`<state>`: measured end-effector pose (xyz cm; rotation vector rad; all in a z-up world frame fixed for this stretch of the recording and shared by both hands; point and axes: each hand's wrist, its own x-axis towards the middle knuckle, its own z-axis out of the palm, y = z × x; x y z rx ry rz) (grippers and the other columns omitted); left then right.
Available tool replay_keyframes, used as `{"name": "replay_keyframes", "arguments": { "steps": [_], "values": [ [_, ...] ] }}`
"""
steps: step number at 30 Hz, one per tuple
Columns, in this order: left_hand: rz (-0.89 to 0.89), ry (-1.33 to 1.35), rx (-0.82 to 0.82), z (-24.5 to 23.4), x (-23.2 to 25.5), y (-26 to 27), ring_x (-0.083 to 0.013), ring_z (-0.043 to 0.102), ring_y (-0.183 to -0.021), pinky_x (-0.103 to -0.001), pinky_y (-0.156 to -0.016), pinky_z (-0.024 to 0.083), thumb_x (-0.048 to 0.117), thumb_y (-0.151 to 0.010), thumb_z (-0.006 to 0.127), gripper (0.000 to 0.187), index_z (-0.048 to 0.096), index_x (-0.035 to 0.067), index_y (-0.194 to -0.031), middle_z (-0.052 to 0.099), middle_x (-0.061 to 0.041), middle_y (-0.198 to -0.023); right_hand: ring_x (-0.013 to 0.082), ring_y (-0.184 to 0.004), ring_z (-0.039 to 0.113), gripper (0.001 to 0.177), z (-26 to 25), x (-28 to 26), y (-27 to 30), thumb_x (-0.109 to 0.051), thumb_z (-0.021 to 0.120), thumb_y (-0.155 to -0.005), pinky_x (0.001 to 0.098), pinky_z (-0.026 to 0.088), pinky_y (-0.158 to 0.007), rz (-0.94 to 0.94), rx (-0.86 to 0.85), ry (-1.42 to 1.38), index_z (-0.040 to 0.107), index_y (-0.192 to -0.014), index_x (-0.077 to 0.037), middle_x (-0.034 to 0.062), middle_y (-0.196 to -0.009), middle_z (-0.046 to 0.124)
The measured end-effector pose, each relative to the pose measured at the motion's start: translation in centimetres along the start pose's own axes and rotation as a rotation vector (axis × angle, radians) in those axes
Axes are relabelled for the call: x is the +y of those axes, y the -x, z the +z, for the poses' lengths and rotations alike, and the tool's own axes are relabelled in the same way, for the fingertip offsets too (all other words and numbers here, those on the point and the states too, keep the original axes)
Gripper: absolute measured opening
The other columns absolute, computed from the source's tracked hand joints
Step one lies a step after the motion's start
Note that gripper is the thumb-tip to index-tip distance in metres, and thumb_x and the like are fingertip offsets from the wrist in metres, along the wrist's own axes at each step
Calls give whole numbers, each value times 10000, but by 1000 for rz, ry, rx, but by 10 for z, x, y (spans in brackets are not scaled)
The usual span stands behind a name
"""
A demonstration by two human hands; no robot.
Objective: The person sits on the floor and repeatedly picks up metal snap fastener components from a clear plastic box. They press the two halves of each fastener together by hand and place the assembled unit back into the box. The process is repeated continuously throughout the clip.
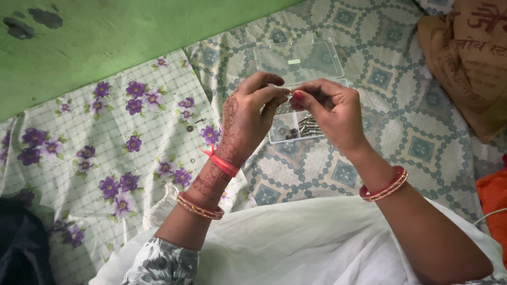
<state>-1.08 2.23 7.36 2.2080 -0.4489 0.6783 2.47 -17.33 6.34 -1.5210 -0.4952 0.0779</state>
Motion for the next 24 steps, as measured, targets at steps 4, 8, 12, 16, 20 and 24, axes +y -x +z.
{"name": "replay_keyframes", "arguments": {
  "steps": [4,8,12,16,20,24],
  "values": [
    [-46,55,-57,1,2,-1,-219,741,-928,-340,-797,587,127,-909,773,94,755,80,-988,702,-57,-1165,142,-1027,731,116,-2,-2,3,22,679,-1020,274,628,-939,-175,2,185,710,-1129,47,93,-1098,737],
    [-64,37,-31,0,3,-1,-225,741,-949,-346,-801,584,91,-928,750,74,751,68,-998,708,-53,-1184,141,-1010,718,146,-1,-5,2,36,708,-984,273,612,-928,-140,-19,167,707,-1130,47,99,-1083,739],
    [-28,1,13,-1,3,0,-239,734,-975,-354,-812,582,91,-910,768,70,739,70,-970,700,-60,-1197,128,-971,736,140,-1,-7,1,45,688,-995,266,622,-903,30,-12,59,723,-1128,20,84,-1043,759],
    [-26,-7,12,0,4,-1,-254,728,-988,-364,-804,575,96,-878,785,88,733,65,-942,697,-60,-1189,140,-1034,729,134,-2,-6,1,46,701,-985,275,619,-963,-143,-39,159,721,-1117,36,91,-1080,741],
    [-93,49,-16,-3,3,0,-220,745,-950,-354,-781,578,96,-883,783,78,731,63,-931,689,-66,-1219,136,-1037,712,149,-1,-9,4,60,707,-974,271,606,-954,-141,-51,149,706,-1122,39,92,-1096,726],
    [-51,-16,16,0,4,0,-222,744,-944,-357,-794,577,91,-881,791,79,727,62,-916,692,-59,-1210,119,-988,726,160,-2,-7,0,63,703,-972,259,612,-919,-3,-39,108,714,-1128,27,77,-1058,749]
  ]
}}
